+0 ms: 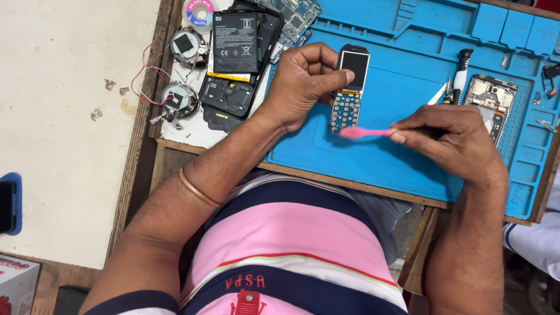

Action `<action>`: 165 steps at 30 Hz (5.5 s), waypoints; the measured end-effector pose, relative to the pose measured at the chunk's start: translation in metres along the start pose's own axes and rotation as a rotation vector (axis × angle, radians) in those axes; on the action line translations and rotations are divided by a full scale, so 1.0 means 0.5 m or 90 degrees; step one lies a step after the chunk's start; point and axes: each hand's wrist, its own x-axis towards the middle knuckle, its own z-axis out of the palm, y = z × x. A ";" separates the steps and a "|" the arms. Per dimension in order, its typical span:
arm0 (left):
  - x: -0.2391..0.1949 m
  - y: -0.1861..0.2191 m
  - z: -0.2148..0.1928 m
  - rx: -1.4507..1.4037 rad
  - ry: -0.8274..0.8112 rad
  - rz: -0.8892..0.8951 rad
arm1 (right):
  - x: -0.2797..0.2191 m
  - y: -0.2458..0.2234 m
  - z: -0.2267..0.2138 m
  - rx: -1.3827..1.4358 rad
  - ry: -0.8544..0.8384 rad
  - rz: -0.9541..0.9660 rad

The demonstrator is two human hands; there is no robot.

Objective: The person cleans a disassembled mobile phone keypad and circuit board using a pink toothbrush and a yellow-handled screwdriver. They brush the keypad repeatedly, inspect the board, and use the screwdriver to scrape or clean specific areas on the circuit board.

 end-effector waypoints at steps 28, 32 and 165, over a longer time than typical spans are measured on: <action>-0.002 -0.004 0.002 0.014 -0.002 0.005 | 0.000 -0.031 -0.001 -0.051 -0.008 0.059; -0.001 -0.005 -0.001 0.006 0.006 0.002 | -0.006 -0.013 0.005 -0.032 0.031 0.049; -0.032 0.027 0.047 0.127 -0.147 -0.030 | 0.050 -0.045 0.160 0.585 0.343 0.190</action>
